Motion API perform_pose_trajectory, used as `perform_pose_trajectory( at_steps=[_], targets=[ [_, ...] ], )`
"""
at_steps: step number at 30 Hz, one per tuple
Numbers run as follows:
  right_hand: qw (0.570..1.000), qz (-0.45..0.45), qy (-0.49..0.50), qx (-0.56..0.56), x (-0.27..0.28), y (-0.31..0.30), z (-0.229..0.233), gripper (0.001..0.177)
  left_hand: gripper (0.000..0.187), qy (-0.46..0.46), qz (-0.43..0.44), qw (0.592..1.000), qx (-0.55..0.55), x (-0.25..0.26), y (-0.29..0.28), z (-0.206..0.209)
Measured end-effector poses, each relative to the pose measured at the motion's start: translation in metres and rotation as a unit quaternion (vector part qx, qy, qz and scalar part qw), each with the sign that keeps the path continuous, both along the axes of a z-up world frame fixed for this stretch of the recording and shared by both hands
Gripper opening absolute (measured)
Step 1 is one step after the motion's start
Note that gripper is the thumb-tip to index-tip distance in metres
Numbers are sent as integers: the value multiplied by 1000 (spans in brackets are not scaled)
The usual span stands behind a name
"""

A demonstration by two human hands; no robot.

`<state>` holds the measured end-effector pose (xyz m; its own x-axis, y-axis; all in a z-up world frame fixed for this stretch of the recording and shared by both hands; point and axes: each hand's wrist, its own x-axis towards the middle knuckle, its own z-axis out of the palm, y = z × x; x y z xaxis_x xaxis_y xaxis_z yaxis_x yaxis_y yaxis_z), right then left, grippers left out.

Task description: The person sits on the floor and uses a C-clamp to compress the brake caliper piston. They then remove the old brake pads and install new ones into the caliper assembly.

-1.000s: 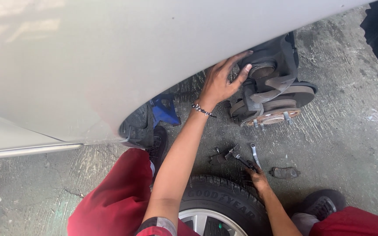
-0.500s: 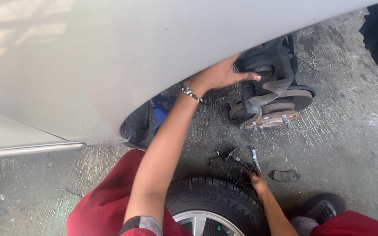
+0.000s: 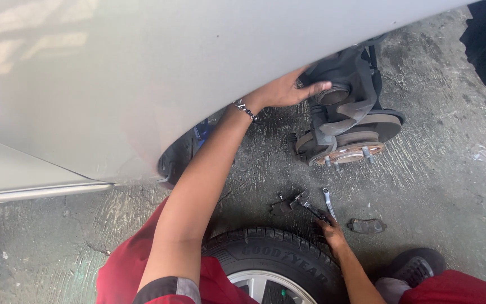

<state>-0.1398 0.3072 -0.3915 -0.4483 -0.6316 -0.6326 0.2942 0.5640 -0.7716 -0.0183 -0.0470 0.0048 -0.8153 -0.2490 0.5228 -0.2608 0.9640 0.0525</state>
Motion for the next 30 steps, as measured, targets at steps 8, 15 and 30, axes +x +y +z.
perform_pose_trajectory(
  at_steps=[8, 15, 30],
  targets=[
    [1000, 0, 0, 19, 3, -1, 14, 58, 72, -14, 16, 996, 86, -1, 16, 12],
    [1000, -1, -13, 7, 5, -2, 18, 57, 76, -15, 15, 990, 138, -2, 19, 13],
    [1000, -4, -11, 16, 2, -1, 12, 56, 105, -73, 29, 992, 97, -34, 27, 40]
  ],
)
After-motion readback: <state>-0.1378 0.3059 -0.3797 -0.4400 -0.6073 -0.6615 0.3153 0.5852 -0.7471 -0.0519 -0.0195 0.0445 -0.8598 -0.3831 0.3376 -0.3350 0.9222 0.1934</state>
